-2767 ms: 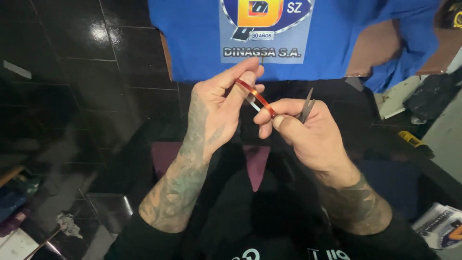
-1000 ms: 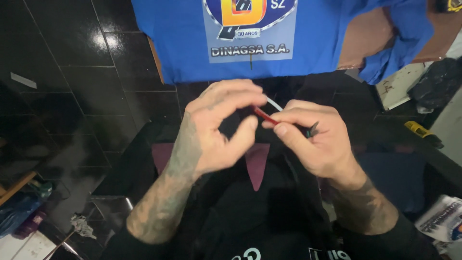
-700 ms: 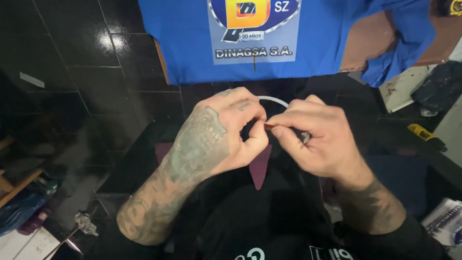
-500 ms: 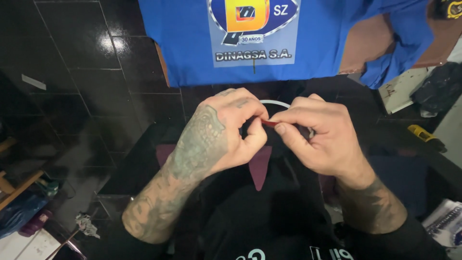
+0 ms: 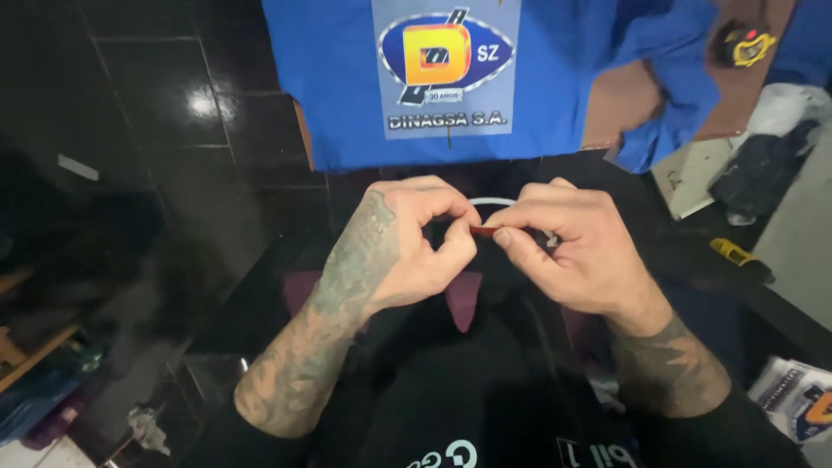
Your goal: The recorder measures the correct position on blue long-sleeve shirts and uses double-sided tape to apply printed logos.
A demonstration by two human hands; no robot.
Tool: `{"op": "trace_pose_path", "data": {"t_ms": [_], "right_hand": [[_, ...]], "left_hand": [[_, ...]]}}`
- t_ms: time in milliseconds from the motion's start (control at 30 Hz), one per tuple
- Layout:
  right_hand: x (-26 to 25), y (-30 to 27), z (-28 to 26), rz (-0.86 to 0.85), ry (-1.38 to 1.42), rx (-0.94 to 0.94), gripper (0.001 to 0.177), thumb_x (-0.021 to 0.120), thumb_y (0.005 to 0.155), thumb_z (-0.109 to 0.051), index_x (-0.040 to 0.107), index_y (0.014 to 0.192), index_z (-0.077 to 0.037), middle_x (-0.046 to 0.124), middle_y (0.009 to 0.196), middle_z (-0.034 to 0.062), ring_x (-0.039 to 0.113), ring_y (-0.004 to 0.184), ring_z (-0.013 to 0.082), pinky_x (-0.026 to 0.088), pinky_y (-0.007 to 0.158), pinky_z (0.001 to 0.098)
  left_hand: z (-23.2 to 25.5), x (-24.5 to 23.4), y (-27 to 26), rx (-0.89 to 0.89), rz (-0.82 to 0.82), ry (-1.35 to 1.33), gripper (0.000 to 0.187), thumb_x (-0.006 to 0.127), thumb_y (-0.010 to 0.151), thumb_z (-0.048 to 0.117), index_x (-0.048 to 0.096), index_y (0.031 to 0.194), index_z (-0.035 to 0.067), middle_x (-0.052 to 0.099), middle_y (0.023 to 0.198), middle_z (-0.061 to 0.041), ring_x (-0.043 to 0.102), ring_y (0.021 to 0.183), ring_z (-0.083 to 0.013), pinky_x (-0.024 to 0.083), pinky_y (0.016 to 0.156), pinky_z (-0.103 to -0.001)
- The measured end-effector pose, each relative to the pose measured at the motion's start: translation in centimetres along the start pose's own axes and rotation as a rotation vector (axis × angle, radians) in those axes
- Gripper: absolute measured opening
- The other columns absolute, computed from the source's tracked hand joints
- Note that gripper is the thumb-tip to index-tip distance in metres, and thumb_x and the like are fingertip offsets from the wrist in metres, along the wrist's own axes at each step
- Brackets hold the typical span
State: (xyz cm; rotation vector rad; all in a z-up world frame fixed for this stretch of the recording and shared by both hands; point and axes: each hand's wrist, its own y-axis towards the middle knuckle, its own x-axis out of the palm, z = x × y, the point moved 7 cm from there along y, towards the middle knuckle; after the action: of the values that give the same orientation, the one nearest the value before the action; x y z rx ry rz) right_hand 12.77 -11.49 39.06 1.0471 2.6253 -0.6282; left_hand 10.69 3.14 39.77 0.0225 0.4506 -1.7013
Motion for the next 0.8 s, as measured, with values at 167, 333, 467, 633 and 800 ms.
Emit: {"op": "trace_pose_path", "data": {"t_ms": [167,333,467,633,800], "right_hand": [[-1.2,-1.6,-4.3,0.013,-0.034,-0.057,0.011,0.07,0.079,-0.004,0.073,0.088,-0.008,0.058,0.067,-0.0005,0.046,0.056,0.0148,0.036,0.064,0.0275],[-2.4,-3.4,-7.4,0.027,0.088,-0.127,0.012,0.066,0.09,-0.011,0.076,0.084,-0.013,0.061,0.063,0.0088,0.059,0.056,0.0308,0.045,0.061,0.0349],[-3.0,-4.8,-10.1,0.025,0.042,-0.155,0.013,0.064,0.092,-0.011,0.075,0.085,-0.012,0.06,0.063,0.0078,0.057,0.055,0.0284,0.044,0.062,0.0343],[-3.9,-6.6,-13.2,0.023,0.001,-0.131,0.013,0.065,0.091,-0.011,0.078,0.087,-0.013,0.062,0.064,0.007,0.058,0.057,0.0269,0.046,0.061,0.0325],[-4.2,-8.4,-15.4,0.013,-0.004,-0.124,0.014,0.065,0.092,-0.013,0.076,0.084,-0.014,0.062,0.064,0.0058,0.057,0.057,0.0234,0.045,0.06,0.0325]], "left_hand": [[3.7,-0.7,-2.3,0.044,0.061,0.022,0.006,0.068,0.067,0.005,0.066,0.071,0.002,0.069,0.07,-0.004,0.06,0.055,-0.0174,0.047,0.053,-0.027],[5.2,-1.5,-4.7,-0.096,-0.052,-0.088,0.012,0.061,0.08,0.009,0.071,0.075,0.008,0.07,0.071,-0.01,0.073,0.074,-0.0276,0.056,0.061,-0.033],[7.5,-1.7,-6.0,-0.1,-0.035,-0.116,0.013,0.064,0.081,0.014,0.072,0.072,0.008,0.069,0.069,-0.009,0.073,0.07,-0.0255,0.056,0.06,-0.031],[10.3,-2.1,-7.4,0.009,0.0,-0.054,0.016,0.058,0.08,0.009,0.07,0.069,0.008,0.067,0.065,-0.009,0.071,0.065,-0.0278,0.054,0.055,-0.031],[11.8,-2.1,-9.5,-0.083,-0.06,-0.093,0.015,0.061,0.081,0.016,0.072,0.071,0.011,0.067,0.065,-0.007,0.069,0.064,-0.0212,0.053,0.055,-0.029]]}}
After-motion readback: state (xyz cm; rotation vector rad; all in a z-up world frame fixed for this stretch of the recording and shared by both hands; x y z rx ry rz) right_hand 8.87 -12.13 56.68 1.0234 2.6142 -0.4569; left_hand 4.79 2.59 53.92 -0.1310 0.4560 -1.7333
